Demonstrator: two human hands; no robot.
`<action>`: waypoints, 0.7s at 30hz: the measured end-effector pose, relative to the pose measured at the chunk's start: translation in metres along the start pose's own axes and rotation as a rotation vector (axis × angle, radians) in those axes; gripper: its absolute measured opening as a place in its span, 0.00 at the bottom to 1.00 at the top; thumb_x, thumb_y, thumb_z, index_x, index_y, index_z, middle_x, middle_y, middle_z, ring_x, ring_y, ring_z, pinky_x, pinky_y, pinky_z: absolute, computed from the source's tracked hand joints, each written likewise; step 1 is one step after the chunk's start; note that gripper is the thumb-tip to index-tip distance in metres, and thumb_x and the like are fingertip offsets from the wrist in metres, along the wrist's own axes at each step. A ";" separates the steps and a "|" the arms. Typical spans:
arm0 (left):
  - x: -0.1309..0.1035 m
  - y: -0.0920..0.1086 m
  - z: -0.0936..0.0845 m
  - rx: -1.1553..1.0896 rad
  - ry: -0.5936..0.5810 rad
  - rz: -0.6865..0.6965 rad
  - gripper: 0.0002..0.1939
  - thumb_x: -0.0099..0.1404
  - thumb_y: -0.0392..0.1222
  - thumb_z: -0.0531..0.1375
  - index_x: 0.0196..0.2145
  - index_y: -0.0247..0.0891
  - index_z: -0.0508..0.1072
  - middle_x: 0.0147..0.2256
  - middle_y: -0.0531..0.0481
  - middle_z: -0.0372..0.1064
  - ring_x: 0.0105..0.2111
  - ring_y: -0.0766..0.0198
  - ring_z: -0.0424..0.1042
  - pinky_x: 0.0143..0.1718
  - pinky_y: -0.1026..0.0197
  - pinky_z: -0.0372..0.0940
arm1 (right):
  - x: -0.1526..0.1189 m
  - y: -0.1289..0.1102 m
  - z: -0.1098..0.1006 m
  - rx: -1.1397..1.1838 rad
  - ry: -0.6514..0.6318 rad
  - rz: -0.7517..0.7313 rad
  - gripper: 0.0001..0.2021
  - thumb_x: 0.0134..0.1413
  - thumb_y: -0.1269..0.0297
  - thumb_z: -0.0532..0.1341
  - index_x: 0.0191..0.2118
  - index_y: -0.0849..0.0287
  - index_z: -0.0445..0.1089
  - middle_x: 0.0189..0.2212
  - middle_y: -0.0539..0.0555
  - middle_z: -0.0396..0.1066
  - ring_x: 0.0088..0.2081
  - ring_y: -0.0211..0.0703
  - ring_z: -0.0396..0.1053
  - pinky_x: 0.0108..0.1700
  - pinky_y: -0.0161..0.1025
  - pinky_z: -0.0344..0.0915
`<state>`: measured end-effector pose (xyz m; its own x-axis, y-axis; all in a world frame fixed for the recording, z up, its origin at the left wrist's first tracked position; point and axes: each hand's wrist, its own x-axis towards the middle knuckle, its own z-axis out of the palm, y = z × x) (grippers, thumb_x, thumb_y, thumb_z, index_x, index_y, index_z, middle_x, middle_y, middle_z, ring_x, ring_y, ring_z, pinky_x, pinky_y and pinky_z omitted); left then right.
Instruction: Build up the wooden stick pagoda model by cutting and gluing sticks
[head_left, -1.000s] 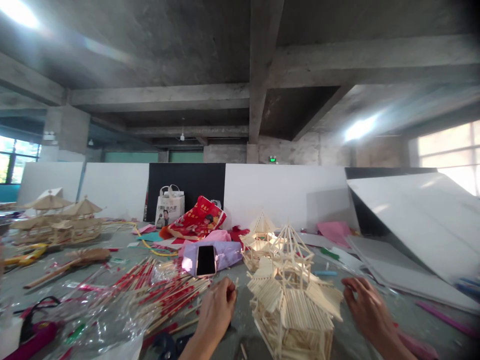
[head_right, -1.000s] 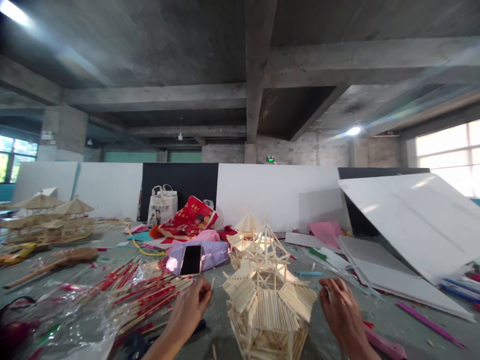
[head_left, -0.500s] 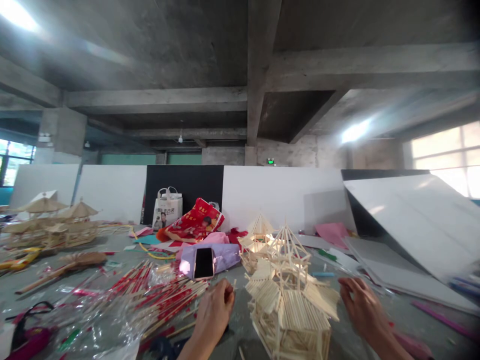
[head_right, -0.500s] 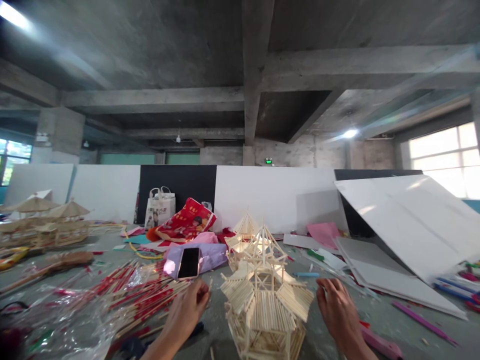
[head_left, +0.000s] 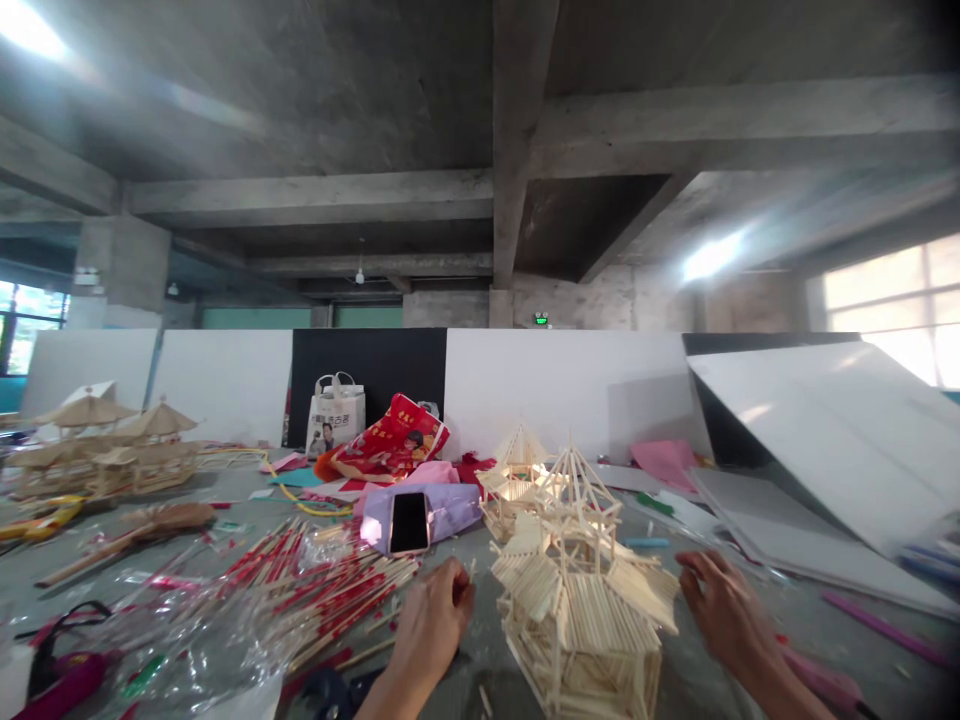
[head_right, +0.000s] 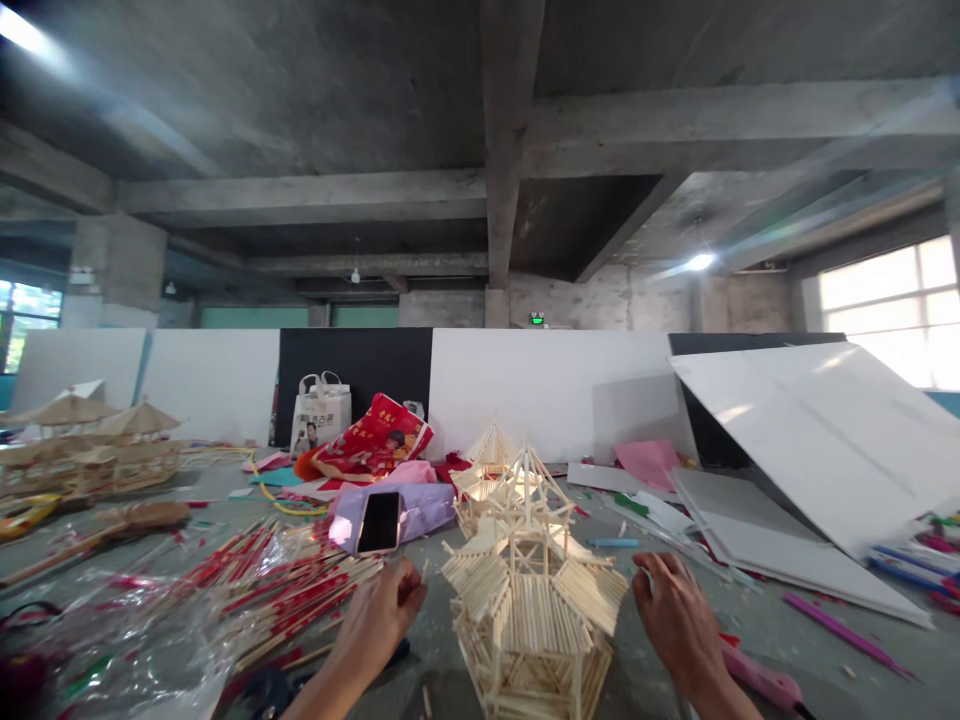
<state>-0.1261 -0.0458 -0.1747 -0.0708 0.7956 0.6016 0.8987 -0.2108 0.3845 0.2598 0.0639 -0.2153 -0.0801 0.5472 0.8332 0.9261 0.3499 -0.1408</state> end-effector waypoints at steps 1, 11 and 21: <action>0.000 0.001 0.000 0.001 0.001 0.003 0.04 0.57 0.35 0.51 0.27 0.38 0.65 0.22 0.54 0.66 0.24 0.67 0.66 0.26 0.67 0.52 | 0.000 0.001 0.001 0.001 0.003 0.005 0.13 0.53 0.61 0.48 0.37 0.59 0.66 0.35 0.57 0.68 0.36 0.47 0.67 0.38 0.43 0.64; -0.003 0.007 -0.004 0.031 -0.047 0.040 0.05 0.57 0.35 0.50 0.26 0.38 0.64 0.23 0.52 0.69 0.26 0.65 0.69 0.27 0.66 0.54 | -0.001 0.005 0.003 -0.005 -0.011 0.020 0.13 0.53 0.62 0.48 0.37 0.60 0.66 0.35 0.57 0.68 0.37 0.47 0.66 0.39 0.44 0.63; -0.003 0.007 -0.003 0.058 -0.077 0.021 0.06 0.57 0.35 0.50 0.27 0.37 0.65 0.24 0.51 0.70 0.26 0.65 0.69 0.27 0.66 0.55 | -0.002 0.008 0.005 -0.018 -0.022 0.021 0.13 0.52 0.63 0.48 0.37 0.61 0.66 0.35 0.58 0.69 0.38 0.47 0.67 0.40 0.44 0.63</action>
<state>-0.1208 -0.0514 -0.1713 -0.0202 0.8332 0.5526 0.9235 -0.1962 0.3296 0.2660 0.0694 -0.2211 -0.0683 0.5707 0.8183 0.9342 0.3245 -0.1483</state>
